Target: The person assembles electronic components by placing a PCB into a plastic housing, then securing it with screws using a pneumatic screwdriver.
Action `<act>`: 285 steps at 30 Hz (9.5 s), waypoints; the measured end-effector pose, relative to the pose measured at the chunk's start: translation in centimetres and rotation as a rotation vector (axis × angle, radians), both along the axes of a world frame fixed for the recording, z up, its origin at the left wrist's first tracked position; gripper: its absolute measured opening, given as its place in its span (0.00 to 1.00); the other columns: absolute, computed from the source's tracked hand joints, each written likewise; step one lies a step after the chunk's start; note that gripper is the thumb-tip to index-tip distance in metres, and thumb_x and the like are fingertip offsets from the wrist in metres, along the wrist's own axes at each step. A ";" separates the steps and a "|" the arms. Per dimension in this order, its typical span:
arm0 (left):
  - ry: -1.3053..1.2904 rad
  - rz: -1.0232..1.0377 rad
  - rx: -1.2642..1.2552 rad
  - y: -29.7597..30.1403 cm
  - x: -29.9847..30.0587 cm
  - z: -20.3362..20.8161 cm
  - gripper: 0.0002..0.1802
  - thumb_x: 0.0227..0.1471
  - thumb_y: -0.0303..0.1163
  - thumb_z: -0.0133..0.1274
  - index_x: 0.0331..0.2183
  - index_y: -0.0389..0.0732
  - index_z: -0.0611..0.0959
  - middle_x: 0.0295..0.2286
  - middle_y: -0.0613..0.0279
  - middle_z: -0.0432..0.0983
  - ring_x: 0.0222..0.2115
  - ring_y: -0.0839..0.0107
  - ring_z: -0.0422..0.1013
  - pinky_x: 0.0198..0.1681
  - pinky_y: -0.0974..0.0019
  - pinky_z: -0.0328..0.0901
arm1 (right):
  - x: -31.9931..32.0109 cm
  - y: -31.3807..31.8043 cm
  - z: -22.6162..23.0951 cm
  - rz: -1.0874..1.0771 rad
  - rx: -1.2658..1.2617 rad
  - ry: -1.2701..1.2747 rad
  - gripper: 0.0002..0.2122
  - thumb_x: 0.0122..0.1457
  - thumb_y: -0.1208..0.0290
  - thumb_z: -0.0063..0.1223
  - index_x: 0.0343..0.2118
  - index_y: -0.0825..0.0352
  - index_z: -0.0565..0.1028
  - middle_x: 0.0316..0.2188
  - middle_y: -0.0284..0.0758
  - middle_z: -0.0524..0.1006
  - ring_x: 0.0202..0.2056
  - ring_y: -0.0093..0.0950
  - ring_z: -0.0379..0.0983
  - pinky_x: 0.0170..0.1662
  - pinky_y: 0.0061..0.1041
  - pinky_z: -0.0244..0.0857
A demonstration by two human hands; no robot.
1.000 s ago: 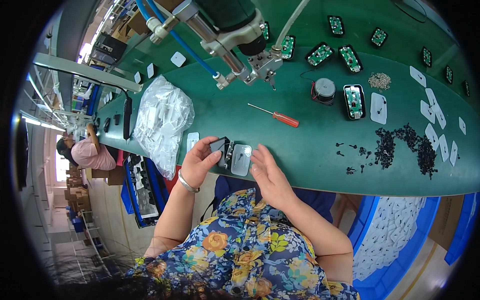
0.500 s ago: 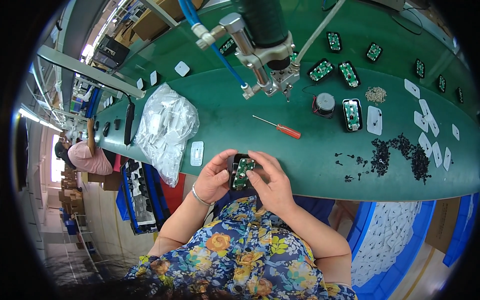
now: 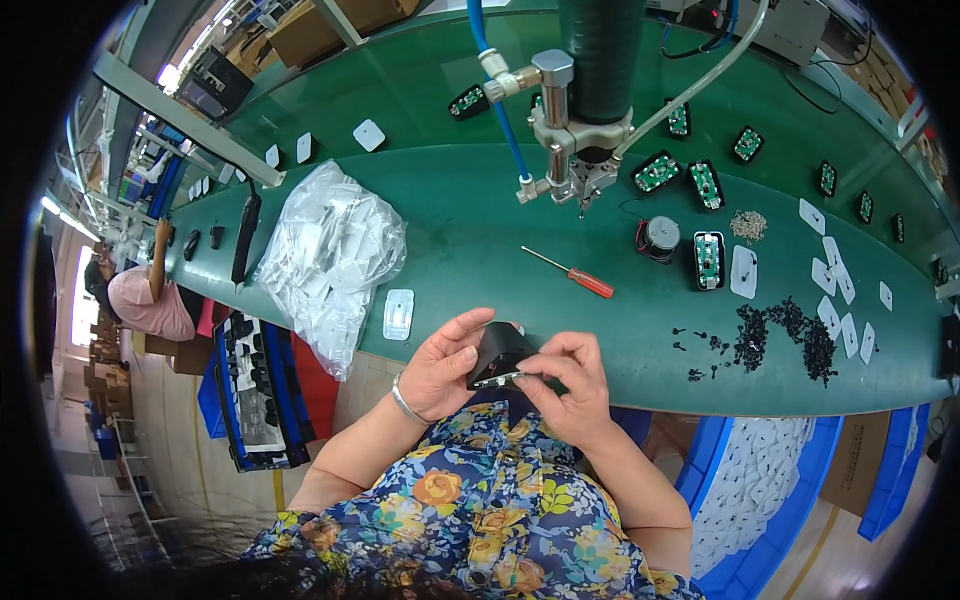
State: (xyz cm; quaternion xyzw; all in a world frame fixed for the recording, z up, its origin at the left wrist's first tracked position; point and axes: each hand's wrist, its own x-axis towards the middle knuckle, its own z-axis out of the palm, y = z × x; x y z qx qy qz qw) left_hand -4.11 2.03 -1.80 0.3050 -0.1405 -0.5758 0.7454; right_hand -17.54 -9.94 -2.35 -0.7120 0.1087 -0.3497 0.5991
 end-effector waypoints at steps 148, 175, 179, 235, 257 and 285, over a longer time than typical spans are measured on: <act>-0.868 0.453 0.364 -3.5 8.8 0.4 0.17 0.47 0.26 0.41 0.43 0.36 0.65 0.33 0.60 0.68 0.31 0.78 0.65 0.33 0.75 0.62 | 5.4 0.1 1.5 0.138 0.148 0.230 0.20 0.54 0.79 0.40 0.51 0.71 0.57 0.48 0.39 0.59 0.51 0.29 0.56 0.51 0.26 0.54; -1.926 0.335 1.041 -17.6 36.6 -2.4 0.31 0.29 0.37 0.62 0.38 0.37 0.68 0.39 0.49 0.67 0.42 0.56 0.64 0.45 0.62 0.61 | -1.4 -2.7 3.3 -0.098 0.241 0.431 0.08 0.53 0.80 0.43 0.37 0.72 0.68 0.37 0.34 0.66 0.35 0.22 0.67 0.38 0.20 0.64; -1.999 0.234 1.011 -20.4 38.7 -3.7 0.26 0.32 0.34 0.58 0.37 0.37 0.69 0.36 0.47 0.69 0.40 0.53 0.64 0.43 0.61 0.61 | -2.1 -1.8 2.9 -0.189 0.316 0.445 0.08 0.53 0.80 0.43 0.37 0.71 0.69 0.36 0.34 0.67 0.35 0.21 0.67 0.37 0.18 0.63; 0.047 0.401 0.309 4.2 2.5 -1.0 0.21 0.50 0.35 0.46 0.46 0.41 0.65 0.36 0.54 0.69 0.34 0.67 0.68 0.33 0.68 0.65 | 3.2 1.6 -2.8 -0.021 -0.729 0.457 0.20 0.38 0.64 0.59 0.37 0.64 0.72 0.45 0.47 0.61 0.49 0.43 0.54 0.53 0.41 0.47; -0.225 0.410 0.351 3.7 2.0 -1.6 0.23 0.49 0.26 0.44 0.48 0.36 0.61 0.38 0.56 0.67 0.38 0.67 0.67 0.42 0.66 0.64 | 3.0 1.5 -2.7 -0.008 -0.745 0.449 0.23 0.39 0.65 0.58 0.41 0.65 0.69 0.45 0.46 0.61 0.49 0.44 0.55 0.53 0.40 0.49; -2.045 0.293 0.653 -1.9 -0.5 -1.4 0.32 0.33 0.34 0.59 0.43 0.34 0.69 0.29 0.53 0.72 0.27 0.60 0.69 0.28 0.64 0.65 | 0.8 -0.2 -5.0 -0.211 0.125 0.097 0.15 0.49 0.75 0.48 0.41 0.69 0.65 0.42 0.42 0.65 0.44 0.35 0.62 0.48 0.29 0.55</act>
